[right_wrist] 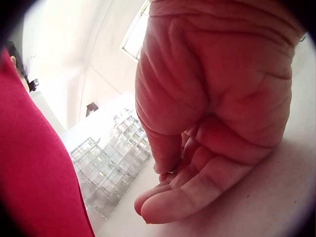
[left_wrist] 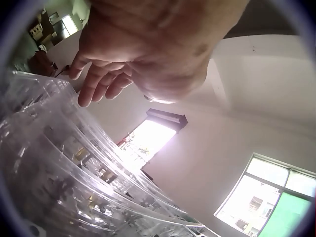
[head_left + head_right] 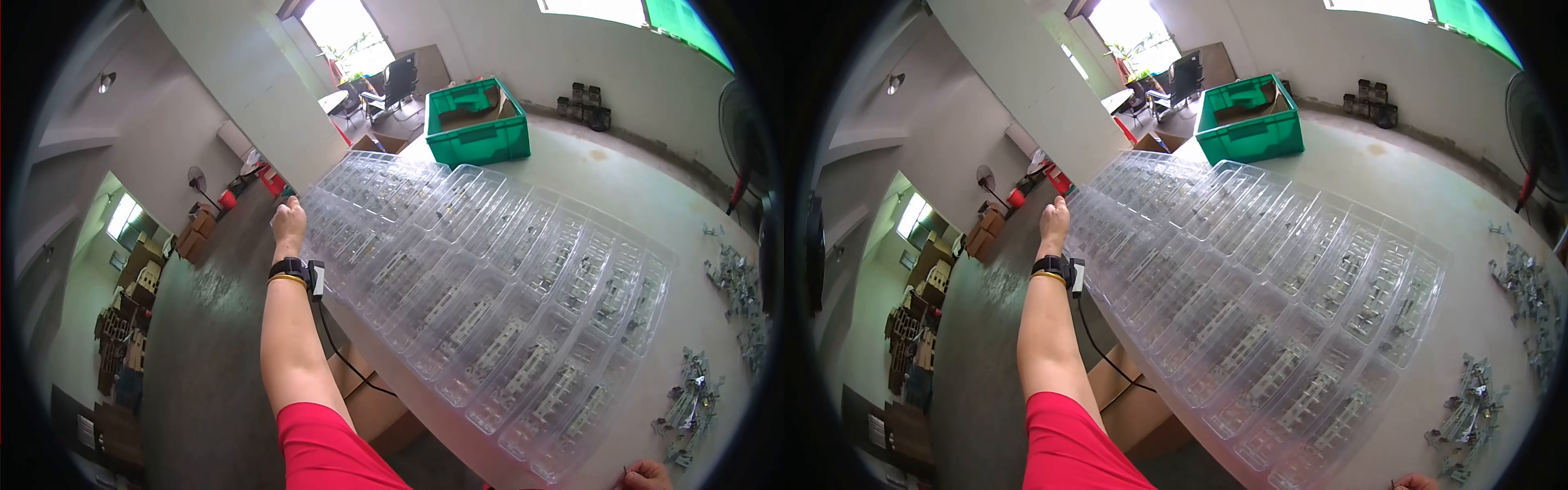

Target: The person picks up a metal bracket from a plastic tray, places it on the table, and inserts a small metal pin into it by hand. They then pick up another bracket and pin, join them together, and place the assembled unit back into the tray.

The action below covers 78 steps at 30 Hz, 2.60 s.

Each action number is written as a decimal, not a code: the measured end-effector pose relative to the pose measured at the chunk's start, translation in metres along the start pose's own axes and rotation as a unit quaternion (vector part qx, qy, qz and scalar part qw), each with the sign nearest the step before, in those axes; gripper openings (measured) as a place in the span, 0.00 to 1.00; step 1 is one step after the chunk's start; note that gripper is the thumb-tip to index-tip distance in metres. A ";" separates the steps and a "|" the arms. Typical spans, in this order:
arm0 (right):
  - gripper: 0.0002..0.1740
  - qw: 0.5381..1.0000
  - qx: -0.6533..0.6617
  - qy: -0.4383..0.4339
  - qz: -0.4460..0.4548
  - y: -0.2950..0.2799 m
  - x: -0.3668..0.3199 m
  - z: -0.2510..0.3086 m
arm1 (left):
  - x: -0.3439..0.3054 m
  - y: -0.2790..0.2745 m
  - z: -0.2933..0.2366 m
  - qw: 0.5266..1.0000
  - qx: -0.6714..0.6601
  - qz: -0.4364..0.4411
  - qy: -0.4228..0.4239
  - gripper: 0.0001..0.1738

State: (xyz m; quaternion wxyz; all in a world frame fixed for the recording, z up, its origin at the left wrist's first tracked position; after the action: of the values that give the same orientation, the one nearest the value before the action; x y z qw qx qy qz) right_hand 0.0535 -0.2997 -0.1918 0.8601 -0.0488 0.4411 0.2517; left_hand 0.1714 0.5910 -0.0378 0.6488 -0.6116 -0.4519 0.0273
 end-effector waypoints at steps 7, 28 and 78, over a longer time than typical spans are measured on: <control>0.06 1.000 -0.010 0.003 -0.010 0.000 0.001 0.002 | -0.010 -0.002 -0.025 0.982 -0.154 0.102 0.030 0.24; 0.06 1.000 -0.011 0.003 -0.004 0.002 -0.002 0.005 | -0.020 -0.007 -0.039 0.968 -0.155 0.195 -0.043 0.39; 0.05 1.000 -0.012 0.011 -0.014 0.004 -0.001 0.008 | 0.000 0.033 0.012 0.969 -0.210 0.117 -0.050 0.37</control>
State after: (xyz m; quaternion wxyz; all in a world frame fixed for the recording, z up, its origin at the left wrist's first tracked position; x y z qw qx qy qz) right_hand 0.0567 -0.2945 -0.1854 0.8579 -0.0685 0.4469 0.2441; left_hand 0.1810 0.6087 -0.0661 0.4745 -0.7806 -0.4049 0.0384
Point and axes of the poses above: each hand's wrist, its own x-axis towards the middle knuckle, its own y-axis out of the palm, z = x × y, the point moved 2 cm from there along x, towards the middle knuckle, and after that the axes turned 14 degrees about -x, right-handed, at the moved point
